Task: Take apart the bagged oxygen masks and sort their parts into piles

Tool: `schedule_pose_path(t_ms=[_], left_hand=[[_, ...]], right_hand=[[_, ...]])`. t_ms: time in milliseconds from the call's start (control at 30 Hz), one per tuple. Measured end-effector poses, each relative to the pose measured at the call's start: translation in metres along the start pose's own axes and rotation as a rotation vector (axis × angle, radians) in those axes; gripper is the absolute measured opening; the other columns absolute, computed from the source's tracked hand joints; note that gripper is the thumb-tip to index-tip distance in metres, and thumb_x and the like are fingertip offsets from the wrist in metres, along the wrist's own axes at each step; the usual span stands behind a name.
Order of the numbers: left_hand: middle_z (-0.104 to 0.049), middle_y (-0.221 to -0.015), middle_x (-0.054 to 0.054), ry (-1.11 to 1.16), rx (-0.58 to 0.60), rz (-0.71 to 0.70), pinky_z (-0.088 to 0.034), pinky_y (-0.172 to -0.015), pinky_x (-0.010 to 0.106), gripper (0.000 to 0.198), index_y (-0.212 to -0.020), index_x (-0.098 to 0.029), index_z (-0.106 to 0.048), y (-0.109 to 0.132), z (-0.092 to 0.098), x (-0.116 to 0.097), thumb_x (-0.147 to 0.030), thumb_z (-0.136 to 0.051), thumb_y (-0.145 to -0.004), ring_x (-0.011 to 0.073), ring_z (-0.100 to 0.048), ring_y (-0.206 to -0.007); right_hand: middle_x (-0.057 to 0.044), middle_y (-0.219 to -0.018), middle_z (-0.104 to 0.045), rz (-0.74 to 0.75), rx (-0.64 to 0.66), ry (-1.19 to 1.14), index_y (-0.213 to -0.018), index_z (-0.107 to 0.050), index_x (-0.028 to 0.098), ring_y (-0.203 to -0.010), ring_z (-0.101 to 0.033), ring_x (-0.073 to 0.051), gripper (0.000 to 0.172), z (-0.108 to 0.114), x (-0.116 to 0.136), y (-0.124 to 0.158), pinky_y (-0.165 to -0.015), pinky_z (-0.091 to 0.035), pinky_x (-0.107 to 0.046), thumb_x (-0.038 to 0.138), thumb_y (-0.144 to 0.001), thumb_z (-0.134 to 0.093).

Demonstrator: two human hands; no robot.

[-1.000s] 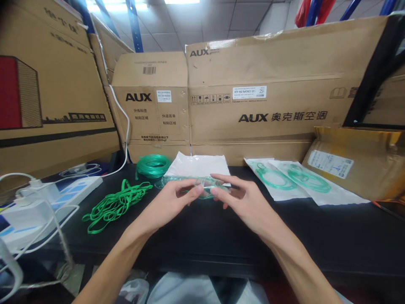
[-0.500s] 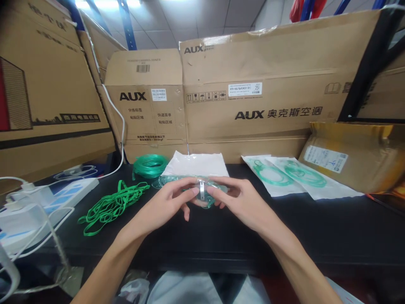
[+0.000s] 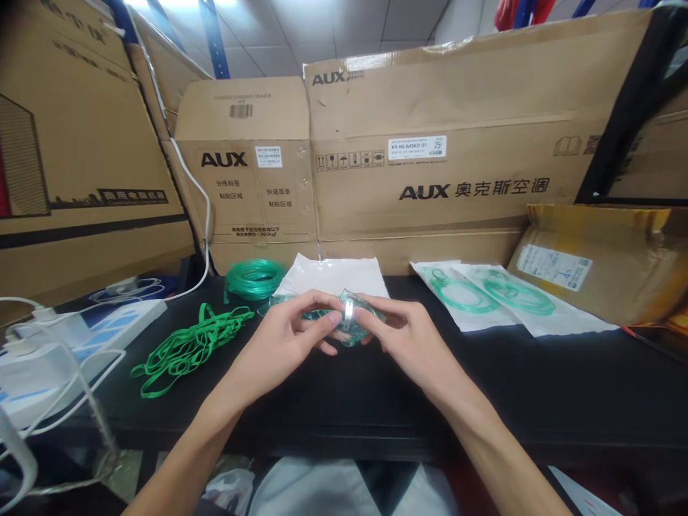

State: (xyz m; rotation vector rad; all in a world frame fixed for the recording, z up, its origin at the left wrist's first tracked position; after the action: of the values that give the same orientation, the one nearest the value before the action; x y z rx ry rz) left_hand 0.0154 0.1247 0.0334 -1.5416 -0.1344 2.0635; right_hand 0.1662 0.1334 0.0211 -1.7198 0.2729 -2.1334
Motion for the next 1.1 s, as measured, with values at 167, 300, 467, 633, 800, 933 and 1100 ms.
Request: schedule_pose_path(t_ms=[167, 300, 467, 633, 800, 933, 1100], left_hand=[[-0.071, -0.119, 0.004, -0.151, -0.05, -0.109, -0.06, -0.081, 0.025, 0.019, -0.104, -0.023, -0.077, 0.0, -0.001, -0.014, -0.038, -0.066, -0.098, 0.0185, -0.072, -0.102], [-0.065, -0.121, 0.003, -0.257, -0.152, -0.167, -0.055, -0.074, 0.02, 0.013, -0.09, -0.023, -0.078, 0.001, 0.006, -0.021, -0.031, -0.069, -0.095, 0.016, -0.066, -0.107], [-0.062, -0.124, 0.001, -0.253, -0.143, -0.161, -0.055, -0.074, 0.021, 0.012, -0.09, -0.024, -0.078, 0.0, 0.01, -0.018, -0.033, -0.071, -0.094, 0.0142, -0.066, -0.103], [-0.06, -0.126, 0.002, -0.2, -0.102, -0.177, -0.057, -0.08, 0.023, 0.011, -0.091, -0.025, -0.079, -0.002, 0.008, -0.016, -0.034, -0.072, -0.093, 0.0163, -0.065, -0.109], [-0.06, -0.123, 0.003, -0.139, -0.118, -0.126, -0.057, -0.079, 0.025, 0.009, -0.093, -0.024, -0.079, -0.005, 0.005, -0.007, -0.031, -0.073, -0.092, 0.0169, -0.066, -0.107], [-0.06, -0.123, 0.002, -0.153, -0.121, -0.143, -0.057, -0.079, 0.025, 0.008, -0.093, -0.024, -0.078, -0.005, 0.004, -0.009, -0.03, -0.073, -0.092, 0.017, -0.065, -0.109], [-0.061, -0.124, 0.001, -0.196, -0.09, -0.206, -0.054, -0.084, 0.024, 0.007, -0.096, -0.024, -0.076, -0.004, 0.001, -0.015, -0.03, -0.072, -0.094, 0.0155, -0.064, -0.111]], right_hand=[[-0.004, -0.105, -0.078, -0.007, -0.023, -0.027, -0.133, -0.072, 0.028, -0.075, -0.06, -0.016, 0.049, 0.0, 0.0, 0.001, -0.058, -0.041, -0.027, 0.052, -0.091, -0.073], [-0.004, -0.102, -0.078, -0.029, -0.006, 0.009, -0.135, -0.071, 0.029, -0.072, -0.064, -0.018, 0.051, 0.001, -0.004, 0.001, -0.057, -0.042, -0.028, 0.054, -0.091, -0.072], [-0.004, -0.107, -0.078, -0.017, 0.054, 0.039, -0.132, -0.073, 0.03, -0.069, -0.065, -0.016, 0.045, -0.004, -0.004, 0.0, -0.054, -0.043, -0.027, 0.053, -0.093, -0.069], [-0.004, -0.099, -0.078, -0.003, 0.079, 0.038, -0.13, -0.074, 0.029, -0.066, -0.063, -0.014, 0.043, -0.006, 0.002, 0.002, -0.052, -0.041, -0.025, 0.052, -0.094, -0.068], [-0.002, -0.089, -0.076, 0.045, 0.026, 0.1, -0.126, -0.077, 0.027, -0.063, -0.059, -0.012, 0.038, -0.002, 0.008, 0.0, -0.051, -0.04, -0.024, 0.046, -0.094, -0.069], [-0.003, -0.088, -0.076, 0.059, 0.009, 0.132, -0.125, -0.077, 0.025, -0.062, -0.057, -0.012, 0.037, -0.001, 0.01, 0.0, -0.05, -0.04, -0.023, 0.044, -0.094, -0.069], [-0.002, -0.079, -0.073, 0.027, 0.015, 0.133, -0.122, -0.078, 0.022, -0.054, -0.054, -0.011, 0.038, -0.001, 0.005, 0.0, -0.048, -0.039, -0.024, 0.046, -0.096, -0.065]])
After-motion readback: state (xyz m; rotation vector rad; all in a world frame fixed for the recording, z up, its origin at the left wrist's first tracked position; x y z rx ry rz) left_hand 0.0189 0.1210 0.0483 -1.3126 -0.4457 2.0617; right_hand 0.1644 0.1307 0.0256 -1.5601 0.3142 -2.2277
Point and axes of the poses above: each hand's wrist, its own y-axis away from the middle knuckle, its own z-axis out of the back of the hand, x = y × z, the point moved 10 cm from there along -y, towards the middle knuckle
